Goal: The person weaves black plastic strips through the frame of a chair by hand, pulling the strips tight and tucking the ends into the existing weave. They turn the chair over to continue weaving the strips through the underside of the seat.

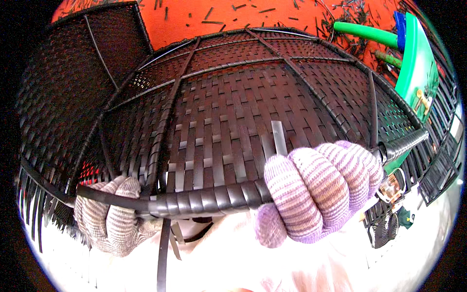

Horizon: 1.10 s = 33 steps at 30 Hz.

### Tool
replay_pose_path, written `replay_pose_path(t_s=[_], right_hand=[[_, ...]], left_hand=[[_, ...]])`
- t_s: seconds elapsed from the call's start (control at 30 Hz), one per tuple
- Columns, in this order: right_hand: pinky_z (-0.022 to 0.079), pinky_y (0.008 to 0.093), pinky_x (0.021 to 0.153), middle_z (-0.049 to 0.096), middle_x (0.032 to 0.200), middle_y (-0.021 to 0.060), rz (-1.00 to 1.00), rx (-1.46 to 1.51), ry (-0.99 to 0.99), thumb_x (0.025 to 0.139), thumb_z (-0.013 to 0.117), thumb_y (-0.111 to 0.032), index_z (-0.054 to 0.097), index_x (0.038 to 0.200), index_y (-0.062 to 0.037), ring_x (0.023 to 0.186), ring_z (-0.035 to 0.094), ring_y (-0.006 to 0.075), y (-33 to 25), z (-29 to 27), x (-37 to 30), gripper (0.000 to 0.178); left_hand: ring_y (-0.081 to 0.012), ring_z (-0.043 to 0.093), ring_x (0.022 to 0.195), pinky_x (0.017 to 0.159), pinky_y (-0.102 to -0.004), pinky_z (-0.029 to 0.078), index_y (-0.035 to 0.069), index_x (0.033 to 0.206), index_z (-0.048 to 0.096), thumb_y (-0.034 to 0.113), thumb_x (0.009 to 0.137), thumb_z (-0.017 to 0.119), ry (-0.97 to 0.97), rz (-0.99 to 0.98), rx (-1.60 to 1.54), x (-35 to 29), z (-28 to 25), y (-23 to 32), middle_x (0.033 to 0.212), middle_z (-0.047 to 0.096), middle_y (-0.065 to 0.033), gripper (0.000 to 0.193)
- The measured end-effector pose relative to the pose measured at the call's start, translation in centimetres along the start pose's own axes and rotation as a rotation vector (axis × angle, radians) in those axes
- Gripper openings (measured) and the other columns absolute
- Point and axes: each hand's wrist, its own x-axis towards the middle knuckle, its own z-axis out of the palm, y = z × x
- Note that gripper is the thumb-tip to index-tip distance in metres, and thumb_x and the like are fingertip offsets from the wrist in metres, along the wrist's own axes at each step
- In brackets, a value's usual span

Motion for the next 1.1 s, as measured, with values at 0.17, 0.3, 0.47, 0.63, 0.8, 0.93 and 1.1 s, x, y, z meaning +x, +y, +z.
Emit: replay_pose_path(t_s=[0.17,0.3,0.47,0.63,0.8,0.93,1.1], right_hand=[[0.048,0.0416,0.068,0.070,0.091,0.0109,0.092,0.017,0.087,0.094,0.049,-0.039,0.069,0.103,-0.0052,0.075,0.061,0.0250,-1.5,0.3,0.1,0.041],[0.047,0.0415,0.069,0.068,0.092,0.0124,0.395,0.089,-0.058,0.096,0.047,-0.040,0.069,0.105,-0.0031,0.076,0.060,0.0247,-3.1,0.2,2.0,0.044],[0.048,0.0342,0.056,0.067,0.081,0.0080,-0.057,-0.021,0.227,0.105,0.046,-0.041,0.070,0.092,-0.0079,0.067,0.060,0.0197,0.5,1.9,1.1,0.043],[0.051,0.0403,0.066,0.070,0.081,0.0120,0.113,-0.088,0.062,0.092,0.062,-0.022,0.069,0.089,-0.0023,0.068,0.066,0.0279,0.0,0.3,-0.1,0.021],[0.051,0.0366,0.068,0.071,0.077,0.0132,0.057,-0.085,0.225,0.095,0.059,-0.007,0.066,0.088,0.0020,0.065,0.066,0.0262,0.4,1.3,-0.9,0.014],[0.051,0.0286,0.068,0.071,0.087,0.0110,0.250,0.240,0.212,0.097,0.063,-0.002,0.069,0.096,0.0032,0.072,0.065,0.0176,-0.3,0.6,-1.0,0.008],[0.050,0.0224,0.070,0.069,0.097,0.0052,0.326,0.385,-0.015,0.098,0.069,-0.008,0.072,0.107,0.0010,0.080,0.063,0.0094,-1.9,-2.0,3.1,0.013]], left_hand=[[-0.0179,0.065,0.062,0.053,-0.0309,0.050,0.010,0.093,0.076,0.051,0.076,0.084,-0.014,-0.014,-0.011,-0.5,0.4,0.3,0.079,0.066,-0.0038,0.046],[-0.0178,0.065,0.062,0.053,-0.0308,0.050,0.010,0.093,0.076,0.052,0.076,0.083,-0.011,-0.029,-0.011,-0.5,0.9,0.1,0.078,0.065,-0.0035,0.046],[-0.0176,0.065,0.062,0.053,-0.0306,0.050,0.011,0.092,0.076,0.053,0.076,0.083,0.011,0.006,0.029,0.6,0.9,0.2,0.078,0.065,-0.0032,0.046],[-0.0174,0.064,0.062,0.053,-0.0305,0.050,0.011,0.092,0.076,0.054,0.076,0.083,0.062,0.025,0.078,0.9,1.8,1.0,0.077,0.065,-0.0028,0.047],[-0.0173,0.064,0.062,0.052,-0.0307,0.049,0.012,0.091,0.076,0.055,0.076,0.082,0.183,0.057,0.154,0.5,3.0,1.6,0.077,0.065,-0.0030,0.046],[-0.0236,0.066,0.066,0.056,-0.0335,0.052,0.007,0.095,0.075,0.034,0.066,0.092,0.217,0.051,0.089,-0.2,3.1,2.0,0.081,0.066,-0.0079,0.043],[-0.0216,0.061,0.060,0.052,-0.0333,0.048,0.009,0.094,0.074,0.040,0.068,0.091,0.248,0.012,0.090,-1.0,3.7,1.9,0.078,0.063,-0.0047,0.045]])
